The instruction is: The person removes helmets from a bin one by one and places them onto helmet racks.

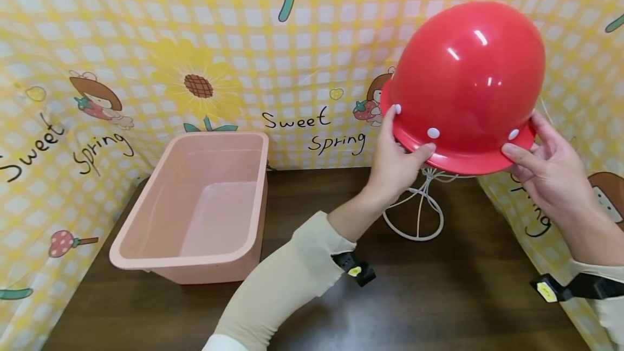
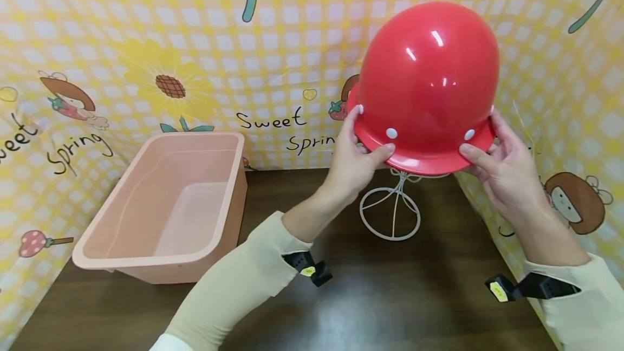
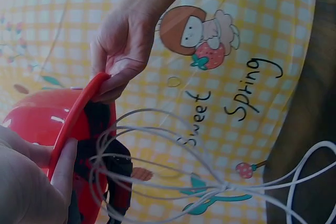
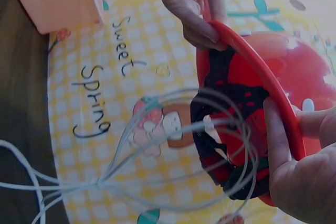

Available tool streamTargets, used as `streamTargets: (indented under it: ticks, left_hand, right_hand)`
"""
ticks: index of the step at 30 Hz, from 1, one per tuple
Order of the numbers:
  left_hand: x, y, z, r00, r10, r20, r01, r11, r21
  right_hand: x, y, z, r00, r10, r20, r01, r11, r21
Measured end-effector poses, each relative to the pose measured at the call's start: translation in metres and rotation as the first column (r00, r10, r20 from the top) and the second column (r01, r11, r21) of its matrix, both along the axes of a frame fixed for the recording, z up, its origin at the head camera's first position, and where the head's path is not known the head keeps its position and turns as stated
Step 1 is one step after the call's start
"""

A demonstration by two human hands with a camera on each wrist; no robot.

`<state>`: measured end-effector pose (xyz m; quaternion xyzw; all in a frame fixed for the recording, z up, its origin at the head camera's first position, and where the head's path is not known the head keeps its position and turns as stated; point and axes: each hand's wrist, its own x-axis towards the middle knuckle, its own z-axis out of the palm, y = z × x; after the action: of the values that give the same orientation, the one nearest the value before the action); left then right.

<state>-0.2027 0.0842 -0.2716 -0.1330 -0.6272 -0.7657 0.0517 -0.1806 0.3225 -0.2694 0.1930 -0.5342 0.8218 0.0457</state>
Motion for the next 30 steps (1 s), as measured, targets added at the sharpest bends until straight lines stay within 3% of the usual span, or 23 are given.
streamTargets:
  ticks: [6,11,20,30]
  left_hand:
    - [-0.004,0.019,-0.006,0.999,0.044,-0.014,-0.045,0.992,-0.114]
    - [-0.004,0.026,-0.016,0.999,0.028,0.016,-0.025,0.987,-0.159]
    - [-0.003,0.026,-0.032,0.998,0.013,0.054,-0.002,0.979,-0.204]
    - [-0.003,0.021,-0.047,0.994,0.022,0.11,0.004,0.973,-0.231]
  right_hand:
    - [0.001,0.016,-0.016,0.999,-0.032,0.02,0.032,0.999,-0.015]
    - [0.002,0.024,-0.031,0.999,-0.015,0.033,0.016,0.999,-0.034]
    - [0.003,0.026,-0.053,0.996,0.089,0.001,-0.088,0.991,-0.103]
    - [0.004,0.022,-0.069,0.999,0.032,0.042,-0.031,0.999,-0.033]
